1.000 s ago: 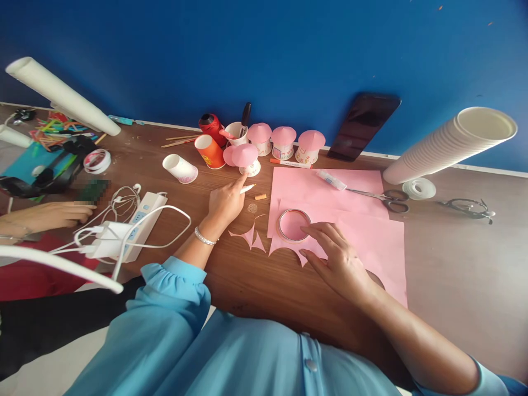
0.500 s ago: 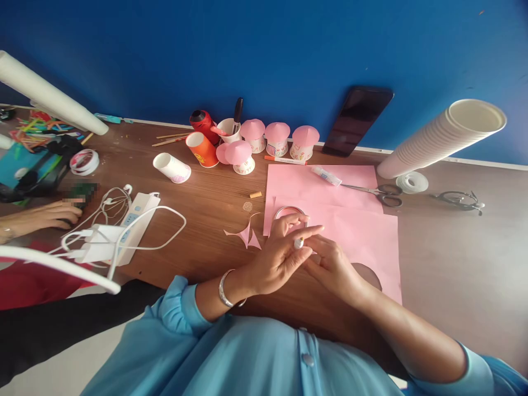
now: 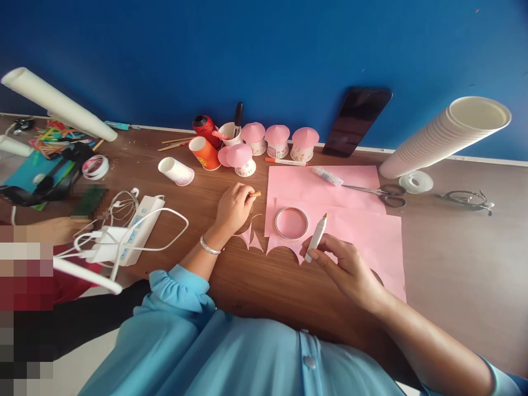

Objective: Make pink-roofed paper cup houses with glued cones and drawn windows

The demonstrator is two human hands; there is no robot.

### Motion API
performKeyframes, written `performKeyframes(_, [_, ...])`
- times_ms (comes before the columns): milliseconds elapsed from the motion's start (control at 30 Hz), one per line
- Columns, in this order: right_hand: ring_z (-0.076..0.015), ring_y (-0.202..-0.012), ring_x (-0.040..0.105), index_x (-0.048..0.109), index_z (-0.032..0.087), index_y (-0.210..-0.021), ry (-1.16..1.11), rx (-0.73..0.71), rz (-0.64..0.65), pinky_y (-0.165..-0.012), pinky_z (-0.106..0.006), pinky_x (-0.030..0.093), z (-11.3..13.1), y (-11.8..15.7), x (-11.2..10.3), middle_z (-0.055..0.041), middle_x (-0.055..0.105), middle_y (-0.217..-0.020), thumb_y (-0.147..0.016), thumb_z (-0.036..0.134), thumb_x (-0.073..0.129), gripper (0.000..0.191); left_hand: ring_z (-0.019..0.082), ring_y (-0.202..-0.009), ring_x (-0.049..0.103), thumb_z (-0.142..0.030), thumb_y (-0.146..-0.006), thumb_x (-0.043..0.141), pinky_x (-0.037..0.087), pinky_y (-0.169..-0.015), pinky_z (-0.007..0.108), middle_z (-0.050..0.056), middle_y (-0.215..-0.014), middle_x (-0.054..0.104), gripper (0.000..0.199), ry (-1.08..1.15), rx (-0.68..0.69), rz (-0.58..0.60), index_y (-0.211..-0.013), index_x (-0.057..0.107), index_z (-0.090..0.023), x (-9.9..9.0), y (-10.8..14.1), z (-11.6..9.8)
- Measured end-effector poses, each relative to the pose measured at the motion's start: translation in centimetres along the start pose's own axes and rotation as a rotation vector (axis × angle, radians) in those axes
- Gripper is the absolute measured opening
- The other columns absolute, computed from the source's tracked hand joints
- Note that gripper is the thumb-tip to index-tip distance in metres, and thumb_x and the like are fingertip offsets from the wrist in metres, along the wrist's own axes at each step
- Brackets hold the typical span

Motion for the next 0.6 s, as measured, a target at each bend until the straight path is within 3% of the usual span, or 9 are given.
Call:
performKeyframes(67, [-0.0176, -0.082, 0.069, 0.067, 0.023, -0.094, 0.001, 0.008, 0.009, -0.075, -0.028, 0.053, -0.2, 0.1, 0.0, -0.002, 0.074, -0.088, -0.105, 0.041, 0.054, 0.025, 0.022, -0.091, 0.067, -0.025, -0.101, 0.059, 0.053, -0.083, 0.034, 0.009, -0.101, 0.07, 0.014, -0.002, -0.033, -0.028, -0.112, 0.064, -0.017, 0.1, 0.1, 0.6])
performKeyframes(167, [-0.0172, -0.083, 0.069, 0.067, 0.023, -0.092, -0.001, 0.0, 0.013, -0.076, -0.027, 0.053, -0.4, 0.3, 0.0, -0.0017, 0.073, -0.088, -0.105, 0.041, 0.055, 0.025, 0.02, -0.09, 0.068, -0.022, -0.1, 0.061, 0.054, -0.085, 0.032, 0.007, -0.101, 0.071, 0.046, 0.002, -0.07, -0.07, -0.144, 0.048, -0.014, -0.1, 0.1, 1.5])
performKeyframes(267, [-0.0172, -0.083, 0.069, 0.067, 0.023, -0.091, 0.001, 0.002, 0.013, -0.076, -0.027, 0.053, -0.5, 0.3, -0.1, -0.0014, 0.074, -0.088, -0.104, 0.04, 0.056, 0.024, 0.021, -0.093, 0.068, -0.023, -0.101, 0.06, 0.054, -0.087, 0.032, 0.006, -0.1, 0.071, 0.065, 0.014, -0.066, -0.083, -0.159, 0.032, -0.015, -0.2, -0.1, 2.0])
performKeyframes(467, [-0.0171, -0.081, 0.07, 0.067, 0.024, -0.09, 0.009, 0.004, 0.014, -0.074, -0.027, 0.053, -0.6, 0.1, 0.0, -0.0006, 0.074, -0.086, -0.104, 0.04, 0.058, 0.024, 0.023, -0.097, 0.067, -0.025, -0.1, 0.059, 0.054, -0.086, 0.034, 0.008, -0.1, 0.072, 0.065, 0.031, -0.092, -0.066, -0.16, 0.035, -0.012, 0.0, -0.4, 1.9])
performKeyframes(600, [-0.0169, -0.081, 0.069, 0.066, 0.023, -0.09, 0.014, -0.006, 0.007, -0.073, -0.027, 0.052, -0.7, 0.1, 0.0, -0.0005, 0.072, -0.086, -0.105, 0.039, 0.055, 0.024, 0.019, -0.087, 0.066, -0.026, -0.096, 0.065, 0.054, -0.084, 0.033, 0.006, -0.097, 0.07, 0.052, 0.246, -0.155, -0.083, -0.146, 0.053, -0.013, -1.0, -0.1, 0.2])
Point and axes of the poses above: each hand's wrist, its own y-axis away from the middle knuckle, its own x-axis out of the palm, z = x × y, the point moved 4 cm from there along -y, towards the middle knuckle
